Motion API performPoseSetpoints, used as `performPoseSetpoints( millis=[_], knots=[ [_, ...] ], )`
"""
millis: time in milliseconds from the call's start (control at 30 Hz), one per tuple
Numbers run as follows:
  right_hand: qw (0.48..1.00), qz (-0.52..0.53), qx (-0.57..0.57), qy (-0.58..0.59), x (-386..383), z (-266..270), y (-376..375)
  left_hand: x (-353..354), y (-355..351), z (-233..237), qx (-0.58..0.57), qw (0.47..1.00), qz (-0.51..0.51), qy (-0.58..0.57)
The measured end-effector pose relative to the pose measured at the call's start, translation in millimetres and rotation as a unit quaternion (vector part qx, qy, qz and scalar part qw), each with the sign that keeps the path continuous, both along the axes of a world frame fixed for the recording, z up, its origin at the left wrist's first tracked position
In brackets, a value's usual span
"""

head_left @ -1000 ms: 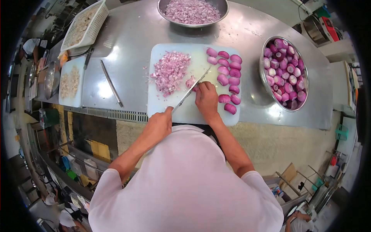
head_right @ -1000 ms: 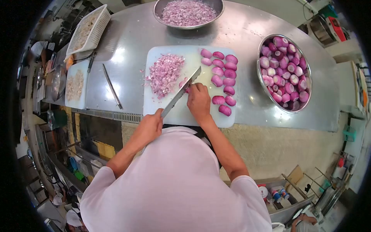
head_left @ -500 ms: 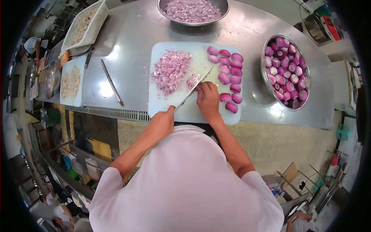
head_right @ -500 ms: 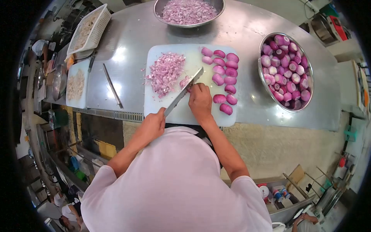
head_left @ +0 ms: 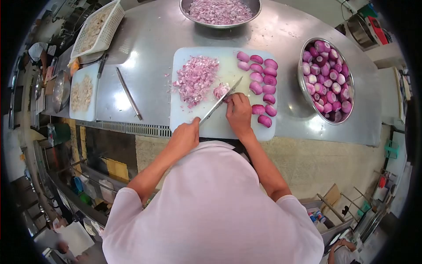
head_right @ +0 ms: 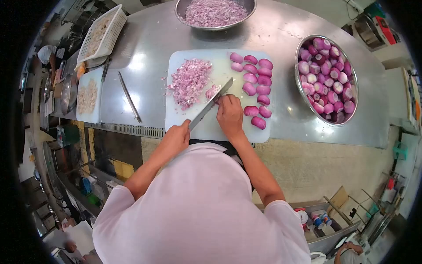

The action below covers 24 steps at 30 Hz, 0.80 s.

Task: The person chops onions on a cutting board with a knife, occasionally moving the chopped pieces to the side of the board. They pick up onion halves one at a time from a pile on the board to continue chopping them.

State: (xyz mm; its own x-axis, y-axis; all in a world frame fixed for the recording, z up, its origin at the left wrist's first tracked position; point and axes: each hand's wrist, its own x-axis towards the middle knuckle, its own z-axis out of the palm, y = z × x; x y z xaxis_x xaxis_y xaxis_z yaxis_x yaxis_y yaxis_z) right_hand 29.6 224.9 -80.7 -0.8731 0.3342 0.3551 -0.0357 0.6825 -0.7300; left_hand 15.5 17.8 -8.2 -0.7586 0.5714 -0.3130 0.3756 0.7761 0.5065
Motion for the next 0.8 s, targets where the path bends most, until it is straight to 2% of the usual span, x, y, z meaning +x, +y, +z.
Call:
performPoseSetpoints(
  millis=[100,333,400,433,500,600,667,800],
  knots=[
    [1.000,0.009,0.001,0.018,0.5,-4.1,3.6,-1.5,-2.1,20.8,0.030,0.999,0.026,-0.028],
    [1.000,0.006,0.006,-0.013,-3.8,5.5,-1.1,-2.2,-9.4,8.3,0.020,0.997,0.064,0.032],
    [0.996,0.007,-0.080,-0.038,-10.9,8.8,-3.3,3.3,-6.4,17.1,0.050,0.996,0.078,-0.006],
    [0.996,0.010,-0.083,-0.036,-14.7,7.3,-4.2,2.1,-6.9,12.0,0.047,0.996,0.081,-0.003],
    [0.998,0.018,-0.058,-0.008,-13.7,2.8,-1.9,2.4,-3.4,2.5,0.020,0.998,0.049,0.015],
    [0.999,0.026,-0.047,-0.006,-11.5,1.3,2.7,5.9,-2.7,20.9,0.033,0.998,0.055,-0.008],
    [0.998,0.036,-0.056,-0.018,-11.4,6.1,3.1,6.8,-4.5,3.5,0.029,0.999,0.042,-0.003],
    [0.998,0.033,-0.051,-0.023,-9.5,7.9,2.4,5.5,-4.5,8.6,0.017,0.999,0.038,-0.006]
  ],
)
